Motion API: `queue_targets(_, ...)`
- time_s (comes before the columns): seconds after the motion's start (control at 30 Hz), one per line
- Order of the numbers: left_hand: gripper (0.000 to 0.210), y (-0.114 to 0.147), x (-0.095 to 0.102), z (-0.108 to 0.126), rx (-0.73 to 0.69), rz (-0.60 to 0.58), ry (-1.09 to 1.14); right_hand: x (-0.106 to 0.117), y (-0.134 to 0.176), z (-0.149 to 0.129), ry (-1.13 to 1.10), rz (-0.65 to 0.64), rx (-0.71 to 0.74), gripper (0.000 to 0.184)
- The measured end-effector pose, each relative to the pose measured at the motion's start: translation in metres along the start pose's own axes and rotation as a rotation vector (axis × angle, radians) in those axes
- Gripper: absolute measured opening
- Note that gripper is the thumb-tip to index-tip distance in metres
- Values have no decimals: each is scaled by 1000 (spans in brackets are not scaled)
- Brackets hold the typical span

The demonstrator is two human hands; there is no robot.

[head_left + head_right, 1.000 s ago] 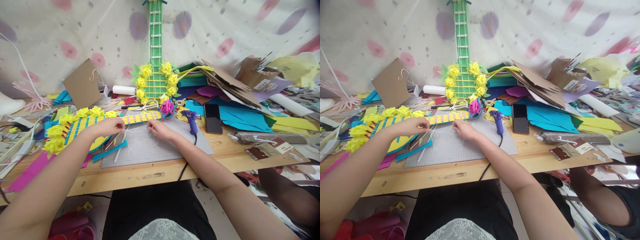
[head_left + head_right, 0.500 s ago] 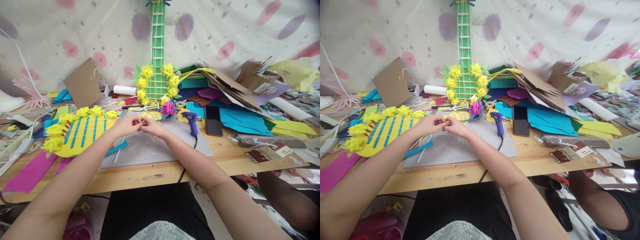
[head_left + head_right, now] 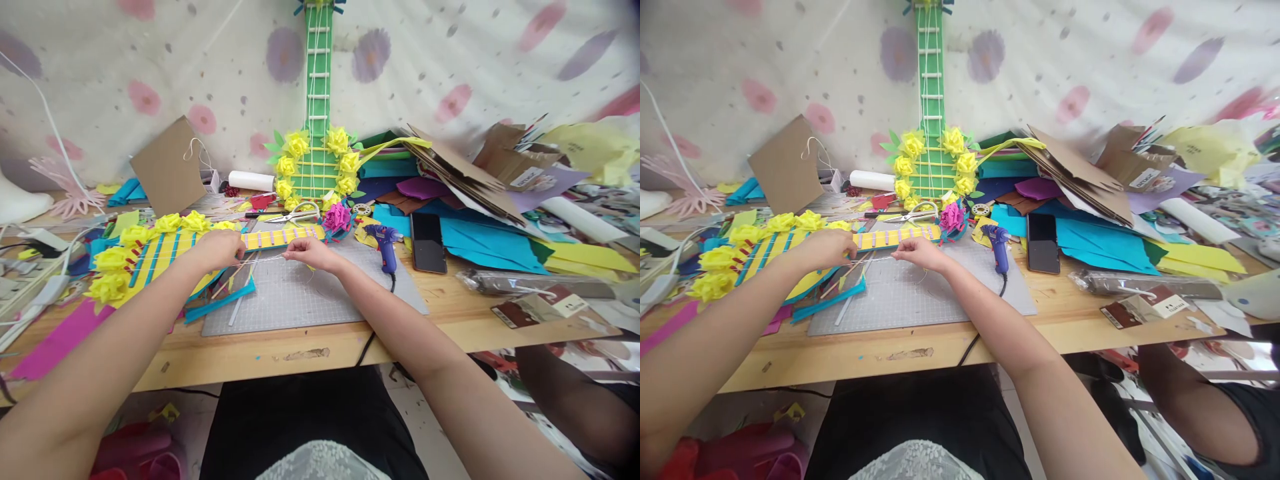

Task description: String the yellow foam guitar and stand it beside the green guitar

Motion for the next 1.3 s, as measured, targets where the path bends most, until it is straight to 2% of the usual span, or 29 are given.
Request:
queue_targets(0.07, 16, 0, 4, -2, 26, 6, 19, 1, 1, 1, 0, -4, -5, 33)
queue_targets(0.23, 21, 4, 10, -22, 187, 136, 172, 6, 0, 4, 3, 29, -2, 31)
queue_targets(0.33, 20, 6, 7, -33, 233, 141, 242, 13, -2, 6, 5, 92, -2, 30)
queue_targets(0.47, 20, 8, 4, -35, 256, 173, 321, 24, -1, 10, 8, 177, -25, 31)
queue_targets(0.6, 19, 12, 10, -35, 393, 308, 287, 25, 1, 10, 20, 153, -9, 32)
queue_targets(0.7, 17, 13, 11, -33, 479, 325, 291, 19, 2, 9, 24, 95, -9, 34)
queue_targets(0.87, 20, 4, 6, -16, 424, 247, 457, 11, 2, 8, 83, 80, -38, 36)
queue_targets(1.03, 32, -13, 7, 9, 227, 143, 885, 13, 4, 6, 82, 87, -36, 31)
queue_targets(1.1, 30, -21, 10, 13, 184, 194, 980, 13, 5, 7, 87, 87, -44, 27)
queue_targets(1.2, 23, -32, 10, 10, 254, 307, 892, 14, 6, 10, 98, 126, -72, 24)
queue_targets(1.3, 20, -36, 10, 11, 280, 288, 877, 15, 5, 13, 112, 163, -85, 24)
Point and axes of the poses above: each hand's wrist, its own y-axis away from the middle knuckle, its own x-axis out of the back of the hand, z = x × y, the point moved 3 cm from there along -y, towards the middle knuckle, and after that the axes turned 9 degrees about z, right-handed, at the moved point
